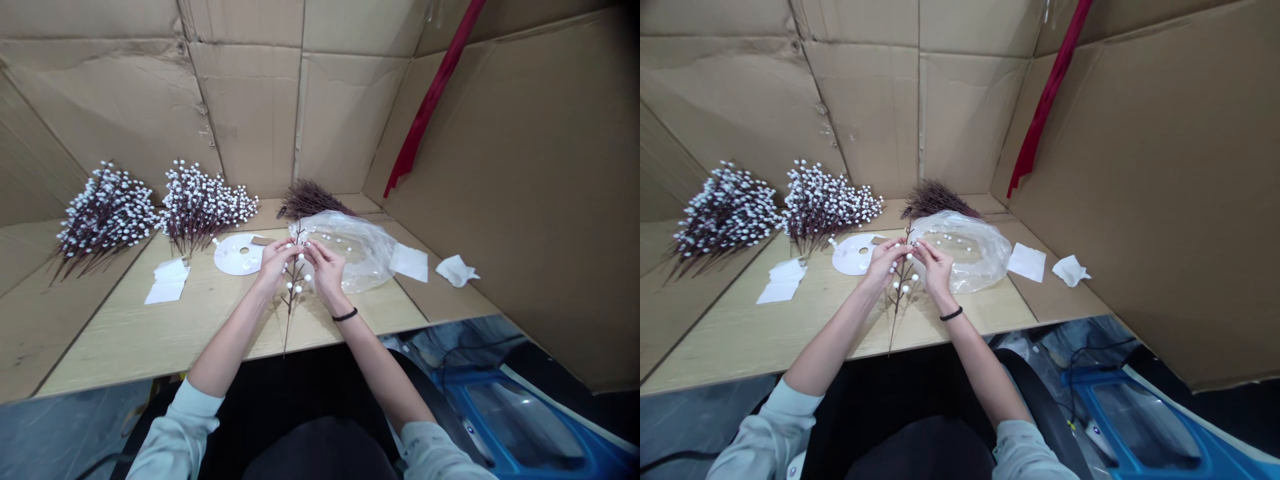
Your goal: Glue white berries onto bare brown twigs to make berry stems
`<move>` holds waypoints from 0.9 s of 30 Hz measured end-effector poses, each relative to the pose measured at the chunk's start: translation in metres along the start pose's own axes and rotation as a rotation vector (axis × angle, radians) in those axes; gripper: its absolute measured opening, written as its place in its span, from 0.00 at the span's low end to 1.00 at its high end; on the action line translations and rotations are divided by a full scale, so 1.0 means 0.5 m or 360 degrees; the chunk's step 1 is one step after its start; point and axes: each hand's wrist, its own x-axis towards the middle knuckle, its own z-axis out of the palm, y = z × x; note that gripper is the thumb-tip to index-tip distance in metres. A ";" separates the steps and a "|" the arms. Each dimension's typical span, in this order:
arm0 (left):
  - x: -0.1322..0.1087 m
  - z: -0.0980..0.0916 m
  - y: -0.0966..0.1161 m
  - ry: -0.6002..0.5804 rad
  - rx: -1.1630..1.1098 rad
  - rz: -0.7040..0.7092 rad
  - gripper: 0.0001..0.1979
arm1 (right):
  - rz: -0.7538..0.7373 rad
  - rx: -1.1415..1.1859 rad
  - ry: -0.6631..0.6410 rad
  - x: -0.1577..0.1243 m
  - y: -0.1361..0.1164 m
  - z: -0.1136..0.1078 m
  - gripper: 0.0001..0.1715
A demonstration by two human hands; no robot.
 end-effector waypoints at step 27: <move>-0.004 0.002 -0.005 -0.0015 0.0038 0.0022 0.18 | -0.0100 -0.0105 0.0102 -0.004 0.017 -0.008 0.12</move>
